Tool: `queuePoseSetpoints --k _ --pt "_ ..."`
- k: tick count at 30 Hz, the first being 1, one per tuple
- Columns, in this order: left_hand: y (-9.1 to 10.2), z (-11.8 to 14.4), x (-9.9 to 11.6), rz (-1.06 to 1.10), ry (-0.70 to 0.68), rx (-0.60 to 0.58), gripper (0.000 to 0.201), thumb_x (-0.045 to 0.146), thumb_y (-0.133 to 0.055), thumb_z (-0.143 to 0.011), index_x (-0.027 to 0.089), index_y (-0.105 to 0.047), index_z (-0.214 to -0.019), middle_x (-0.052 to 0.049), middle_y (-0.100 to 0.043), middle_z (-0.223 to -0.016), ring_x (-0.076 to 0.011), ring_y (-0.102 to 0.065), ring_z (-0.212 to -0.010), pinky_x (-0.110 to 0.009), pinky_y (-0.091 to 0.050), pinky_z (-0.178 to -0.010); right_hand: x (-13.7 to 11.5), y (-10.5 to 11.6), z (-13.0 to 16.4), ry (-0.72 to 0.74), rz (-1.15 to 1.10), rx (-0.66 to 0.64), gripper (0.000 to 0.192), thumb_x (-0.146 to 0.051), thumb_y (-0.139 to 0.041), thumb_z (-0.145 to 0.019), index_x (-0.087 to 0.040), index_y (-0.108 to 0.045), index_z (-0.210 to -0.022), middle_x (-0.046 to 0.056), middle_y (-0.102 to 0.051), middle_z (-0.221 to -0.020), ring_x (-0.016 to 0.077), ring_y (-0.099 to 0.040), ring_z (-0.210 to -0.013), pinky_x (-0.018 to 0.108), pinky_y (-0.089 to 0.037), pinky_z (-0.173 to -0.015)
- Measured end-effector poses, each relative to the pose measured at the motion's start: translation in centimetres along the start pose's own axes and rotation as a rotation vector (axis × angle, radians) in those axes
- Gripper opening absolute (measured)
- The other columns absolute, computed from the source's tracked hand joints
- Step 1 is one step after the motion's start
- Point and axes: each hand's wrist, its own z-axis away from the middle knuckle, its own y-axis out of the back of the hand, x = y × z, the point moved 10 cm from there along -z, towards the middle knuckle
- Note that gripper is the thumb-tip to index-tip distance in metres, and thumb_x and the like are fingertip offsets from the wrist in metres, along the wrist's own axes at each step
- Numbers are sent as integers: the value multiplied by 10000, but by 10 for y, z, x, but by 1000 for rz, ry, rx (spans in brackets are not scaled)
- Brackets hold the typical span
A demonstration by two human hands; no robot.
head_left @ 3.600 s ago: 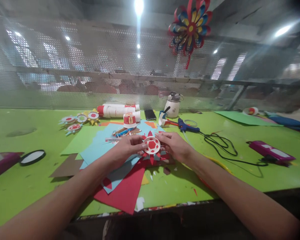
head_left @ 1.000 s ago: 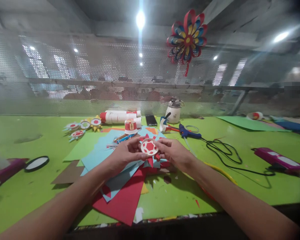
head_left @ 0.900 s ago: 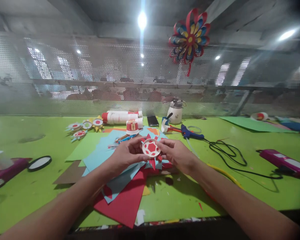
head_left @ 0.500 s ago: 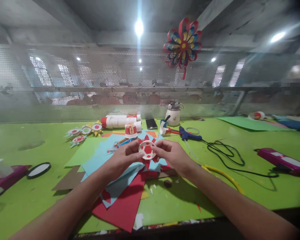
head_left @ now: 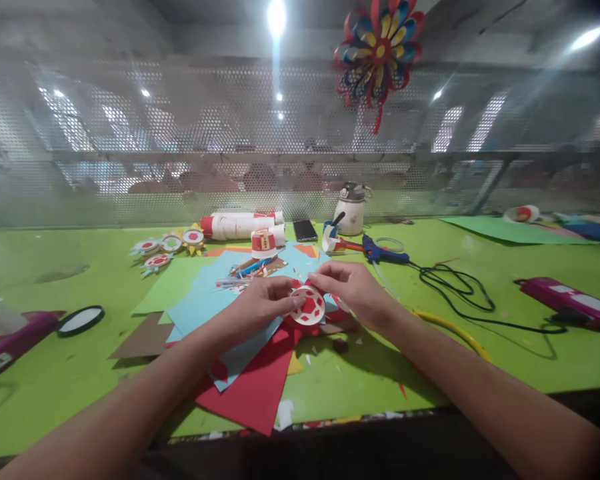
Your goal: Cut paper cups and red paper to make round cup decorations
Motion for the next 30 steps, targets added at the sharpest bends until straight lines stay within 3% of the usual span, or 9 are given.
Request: queuePoseSetpoints --k 18,24,30 --pt "-8 -4 -14 -51 -6 -64 264 363 -657 -755 130 -641 -877 -59 -650 -768 -157 -580 -669 -276 -408 -608 -1 4 -1 -16 -7 75 187 -321 -691 -697 -174 -586 -648 -25 -584 -569 101 -522 -517 252 -424 -512" --pt "-2 -2 -8 54 14 5 255 327 -707 -711 139 -623 -862 -48 -642 -777 -151 -577 -695 -286 -422 -655 -4 14 -1 8 -46 159 276 -427 -661 -749 -170 -641 -847 -11 -615 -623 115 -554 -553 284 -472 -585" --pt "22 -3 -7 269 6 155 258 306 -710 -710 160 -616 -901 -73 -649 -913 -169 -597 -782 -313 -467 -691 21 24 -4 -126 -194 224 353 -510 -649 -734 -159 -616 -708 3 -593 -587 113 -532 -530 282 -443 -560"
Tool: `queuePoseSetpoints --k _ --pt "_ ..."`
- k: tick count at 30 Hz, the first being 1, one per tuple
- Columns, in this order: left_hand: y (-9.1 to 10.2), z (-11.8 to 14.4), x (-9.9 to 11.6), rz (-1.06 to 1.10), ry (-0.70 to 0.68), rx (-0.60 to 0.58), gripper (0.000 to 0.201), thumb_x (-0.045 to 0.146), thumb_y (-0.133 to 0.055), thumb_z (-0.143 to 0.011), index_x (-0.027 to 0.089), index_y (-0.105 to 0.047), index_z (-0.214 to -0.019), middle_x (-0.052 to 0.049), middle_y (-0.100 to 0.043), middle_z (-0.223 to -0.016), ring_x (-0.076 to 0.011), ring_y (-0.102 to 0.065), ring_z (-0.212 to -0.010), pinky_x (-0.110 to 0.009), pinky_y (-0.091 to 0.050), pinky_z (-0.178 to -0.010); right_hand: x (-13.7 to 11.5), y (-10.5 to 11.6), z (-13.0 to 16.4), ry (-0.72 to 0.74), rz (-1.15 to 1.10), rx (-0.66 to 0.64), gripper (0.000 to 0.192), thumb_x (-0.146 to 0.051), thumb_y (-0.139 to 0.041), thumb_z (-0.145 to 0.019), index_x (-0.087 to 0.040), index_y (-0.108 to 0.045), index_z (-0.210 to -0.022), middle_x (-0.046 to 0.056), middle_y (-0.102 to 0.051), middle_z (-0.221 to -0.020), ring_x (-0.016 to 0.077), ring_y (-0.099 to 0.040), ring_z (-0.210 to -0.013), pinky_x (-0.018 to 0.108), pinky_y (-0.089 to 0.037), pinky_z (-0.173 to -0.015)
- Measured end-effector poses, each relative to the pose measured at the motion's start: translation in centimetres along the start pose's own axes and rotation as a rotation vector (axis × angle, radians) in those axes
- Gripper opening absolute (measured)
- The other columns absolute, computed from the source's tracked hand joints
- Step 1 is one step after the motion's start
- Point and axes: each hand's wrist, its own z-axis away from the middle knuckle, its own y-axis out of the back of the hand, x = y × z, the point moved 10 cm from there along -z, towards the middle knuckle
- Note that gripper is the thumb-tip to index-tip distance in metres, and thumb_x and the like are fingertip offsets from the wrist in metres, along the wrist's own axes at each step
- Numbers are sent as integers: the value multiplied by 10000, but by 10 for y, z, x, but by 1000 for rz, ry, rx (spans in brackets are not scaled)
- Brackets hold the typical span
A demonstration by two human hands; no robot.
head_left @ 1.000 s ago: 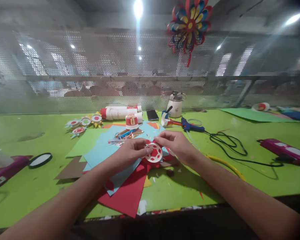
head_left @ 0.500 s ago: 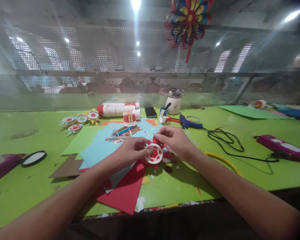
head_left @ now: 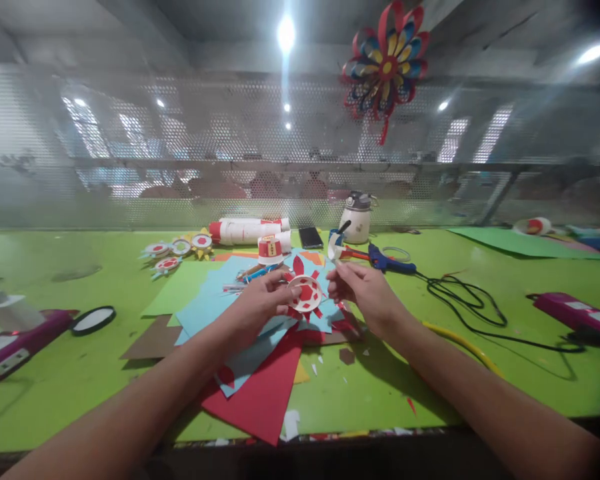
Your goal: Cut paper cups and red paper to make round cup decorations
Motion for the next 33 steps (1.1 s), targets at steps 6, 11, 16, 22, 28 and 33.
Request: queuePoseSetpoints --k 6,11,16,22,28,33 --pt "23 -2 13 106 -76 138 275 275 -695 -724 118 -625 -938 -84 -649 -884 -139 -595 -710 -302 -478 -689 17 -23 11 -166 4 -199 277 -392 -745 -658 -138 -664 -733 13 -598 -601 100 -517 -500 239 -395 -469" --pt "23 -4 13 119 -88 135 294 290 -693 -727 123 -641 -963 -96 -660 -930 -164 -612 -766 -308 -481 -705 33 -48 28 -322 49 -396 255 -361 -765 -669 -196 -701 -853 -3 -624 -678 82 -508 -525 225 -406 -495" --pt "12 -4 9 80 -88 110 238 285 -687 -734 134 -644 -913 -77 -665 -917 -146 -596 -741 -272 -462 -649 34 -53 24 -237 7 -365 251 -400 -749 -687 -165 -671 -728 -8 -608 -616 79 -489 -509 218 -355 -485" --pt "5 -4 10 64 -131 90 196 278 -693 -726 131 -623 -836 -75 -662 -899 -173 -604 -815 -310 -469 -745 39 -54 26 -255 -23 -324 230 -338 -750 -672 -151 -620 -705 -49 -507 -503 58 -412 -425 210 -274 -430" --pt "5 -3 12 52 -129 101 199 256 -690 -720 125 -608 -846 -92 -659 -906 -184 -593 -831 -332 -474 -755 34 -54 27 -262 -50 -299 168 -269 -720 -669 -147 -621 -727 -42 -501 -534 51 -405 -426 215 -269 -440" --pt "6 -3 10 50 -129 127 218 247 -685 -720 122 -617 -885 -95 -651 -934 -193 -597 -847 -355 -470 -786 35 -55 28 -235 -2 -313 210 -317 -719 -688 -146 -596 -675 -35 -510 -486 61 -422 -413 215 -250 -428"
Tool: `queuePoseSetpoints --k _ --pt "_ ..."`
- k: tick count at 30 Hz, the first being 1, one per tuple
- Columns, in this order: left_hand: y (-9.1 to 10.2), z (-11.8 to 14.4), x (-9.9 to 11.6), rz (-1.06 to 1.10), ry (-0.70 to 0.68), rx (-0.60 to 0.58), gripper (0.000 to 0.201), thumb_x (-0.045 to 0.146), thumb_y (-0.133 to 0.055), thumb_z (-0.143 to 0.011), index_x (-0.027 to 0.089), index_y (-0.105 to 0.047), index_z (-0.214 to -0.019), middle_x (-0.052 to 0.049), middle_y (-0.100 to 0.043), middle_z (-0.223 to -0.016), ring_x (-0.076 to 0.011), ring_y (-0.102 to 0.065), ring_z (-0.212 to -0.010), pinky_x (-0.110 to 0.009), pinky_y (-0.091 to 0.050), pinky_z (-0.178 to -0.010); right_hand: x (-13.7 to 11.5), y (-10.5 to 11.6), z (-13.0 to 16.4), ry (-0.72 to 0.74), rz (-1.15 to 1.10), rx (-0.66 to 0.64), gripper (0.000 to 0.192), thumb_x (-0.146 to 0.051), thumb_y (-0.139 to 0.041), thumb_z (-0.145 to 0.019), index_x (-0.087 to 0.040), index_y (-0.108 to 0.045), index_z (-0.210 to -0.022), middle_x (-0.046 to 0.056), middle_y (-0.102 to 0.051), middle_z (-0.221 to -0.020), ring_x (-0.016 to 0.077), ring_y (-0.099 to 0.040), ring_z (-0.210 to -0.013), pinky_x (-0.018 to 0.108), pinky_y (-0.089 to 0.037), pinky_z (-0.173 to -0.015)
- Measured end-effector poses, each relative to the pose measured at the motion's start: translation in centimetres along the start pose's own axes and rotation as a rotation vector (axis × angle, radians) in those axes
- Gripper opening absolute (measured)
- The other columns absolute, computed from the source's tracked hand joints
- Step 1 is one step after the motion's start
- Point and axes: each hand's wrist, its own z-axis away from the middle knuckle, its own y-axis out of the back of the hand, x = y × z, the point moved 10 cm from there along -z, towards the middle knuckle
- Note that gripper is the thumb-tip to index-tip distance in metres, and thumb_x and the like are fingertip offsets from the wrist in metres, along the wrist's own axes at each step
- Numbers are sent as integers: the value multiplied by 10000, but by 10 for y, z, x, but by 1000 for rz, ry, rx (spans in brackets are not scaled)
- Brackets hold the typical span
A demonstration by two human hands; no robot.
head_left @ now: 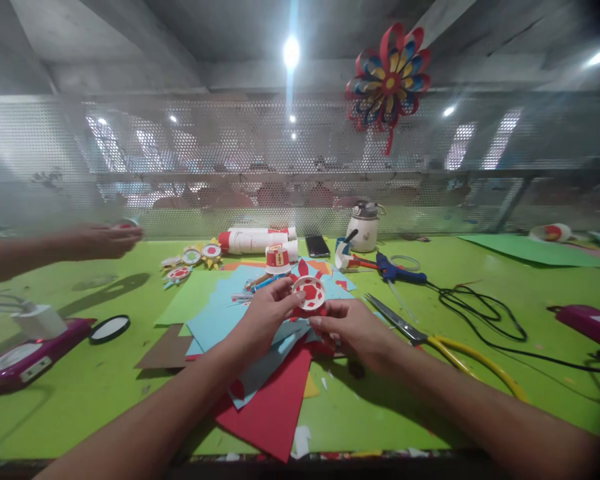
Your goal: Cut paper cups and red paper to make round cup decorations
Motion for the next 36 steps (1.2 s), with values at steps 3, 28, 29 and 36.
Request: queuePoseSetpoints --k 3,28,29,36 --pt "2 -1 -1 4 -4 21 254 252 -693 -706 119 -624 -911 -96 -648 -948 -190 -601 -827 -357 -472 -783 3 0 0 -16 29 14 251 -348 -724 -683 -146 -580 -647 -30 -523 -462 62 -427 -403 212 -254 -426" --pt "3 0 -13 28 54 6 309 245 -693 -726 151 -561 -990 -98 -636 -990 -195 -612 -870 -330 -483 -747 6 7 0 -47 34 54 193 -307 -706 -710 -125 -642 -709 -43 -488 -456 48 -372 -403 209 -289 -426" --pt "4 0 -12 26 47 15 295 250 -691 -728 151 -554 -970 -100 -633 -991 -194 -612 -862 -328 -484 -733 7 6 0 -53 41 48 188 -301 -699 -715 -128 -631 -693 -42 -490 -448 49 -378 -399 209 -288 -426" --pt "4 1 -11 14 69 41 327 272 -713 -699 139 -553 -951 -101 -632 -961 -179 -603 -816 -307 -482 -675 3 4 0 -16 20 32 194 -313 -701 -710 -135 -624 -705 -41 -496 -467 51 -366 -386 222 -245 -410"
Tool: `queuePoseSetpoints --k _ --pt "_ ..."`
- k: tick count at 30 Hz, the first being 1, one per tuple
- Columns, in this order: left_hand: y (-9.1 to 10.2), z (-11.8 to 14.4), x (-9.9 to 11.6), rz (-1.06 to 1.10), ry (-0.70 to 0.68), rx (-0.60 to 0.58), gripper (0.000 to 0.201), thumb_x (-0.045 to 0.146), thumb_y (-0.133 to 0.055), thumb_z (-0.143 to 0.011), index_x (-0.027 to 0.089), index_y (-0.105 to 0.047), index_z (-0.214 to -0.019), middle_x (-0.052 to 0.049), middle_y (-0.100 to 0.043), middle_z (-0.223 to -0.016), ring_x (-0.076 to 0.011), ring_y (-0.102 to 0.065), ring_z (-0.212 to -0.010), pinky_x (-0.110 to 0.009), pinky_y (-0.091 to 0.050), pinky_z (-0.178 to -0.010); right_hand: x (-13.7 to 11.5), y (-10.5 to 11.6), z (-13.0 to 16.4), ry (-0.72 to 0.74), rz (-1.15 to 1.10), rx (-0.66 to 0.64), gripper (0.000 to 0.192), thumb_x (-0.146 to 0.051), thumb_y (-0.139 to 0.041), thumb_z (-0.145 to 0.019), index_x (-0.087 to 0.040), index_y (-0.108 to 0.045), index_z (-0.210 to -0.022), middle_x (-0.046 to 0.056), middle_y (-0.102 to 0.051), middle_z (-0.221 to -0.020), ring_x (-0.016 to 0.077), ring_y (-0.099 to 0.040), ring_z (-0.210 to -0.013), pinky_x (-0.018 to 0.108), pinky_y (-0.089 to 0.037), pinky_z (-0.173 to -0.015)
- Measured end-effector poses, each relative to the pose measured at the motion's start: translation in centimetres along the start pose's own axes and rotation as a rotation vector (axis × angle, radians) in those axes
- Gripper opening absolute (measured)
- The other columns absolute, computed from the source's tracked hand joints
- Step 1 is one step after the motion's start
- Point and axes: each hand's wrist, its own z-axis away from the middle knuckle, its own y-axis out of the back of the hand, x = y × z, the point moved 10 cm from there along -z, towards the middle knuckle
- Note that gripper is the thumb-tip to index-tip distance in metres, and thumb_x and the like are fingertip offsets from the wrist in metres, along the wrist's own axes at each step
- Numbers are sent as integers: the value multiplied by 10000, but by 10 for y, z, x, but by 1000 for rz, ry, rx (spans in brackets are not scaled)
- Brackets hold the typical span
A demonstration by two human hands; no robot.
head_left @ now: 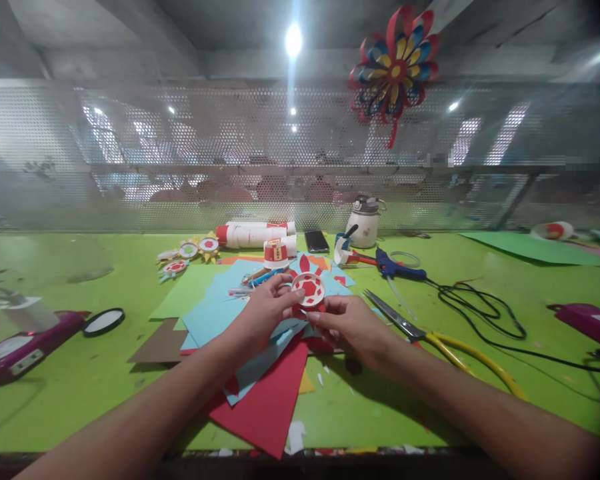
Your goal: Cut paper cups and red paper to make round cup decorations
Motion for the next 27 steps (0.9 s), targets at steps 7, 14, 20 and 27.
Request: queuePoseSetpoints --k 7,14,20,27 --pt "3 -1 1 13 3 31 322 274 -715 -691 134 -579 -948 -99 -643 -963 -181 -614 -783 -318 -482 -665 3 -1 1 -32 -4 -2 244 -356 -718 -695 -157 -586 -646 -35 -505 -442 63 -392 -385 225 -243 -412" --pt "0 -2 -4 33 4 -9 330 251 -723 -690 145 -583 -969 -105 -668 -974 -188 -628 -816 -304 -483 -681 4 1 0 -44 -17 14 224 -333 -721 -692 -133 -629 -734 -35 -523 -474 48 -385 -381 207 -244 -396" --pt "1 -3 -5 29 3 -9 351 255 -713 -700 138 -603 -1011 -112 -671 -980 -193 -632 -826 -309 -480 -694 4 -1 1 -42 -74 14 269 -364 -743 -665 -153 -578 -646 -77 -457 -416 45 -376 -373 235 -383 -457" --pt "0 -3 -4 8 10 -21 352 285 -700 -708 130 -621 -1014 -124 -662 -1002 -200 -619 -832 -318 -470 -697 7 -3 1 -56 -54 -9 266 -390 -745 -665 -162 -623 -725 -46 -522 -500 58 -412 -402 252 -403 -480"
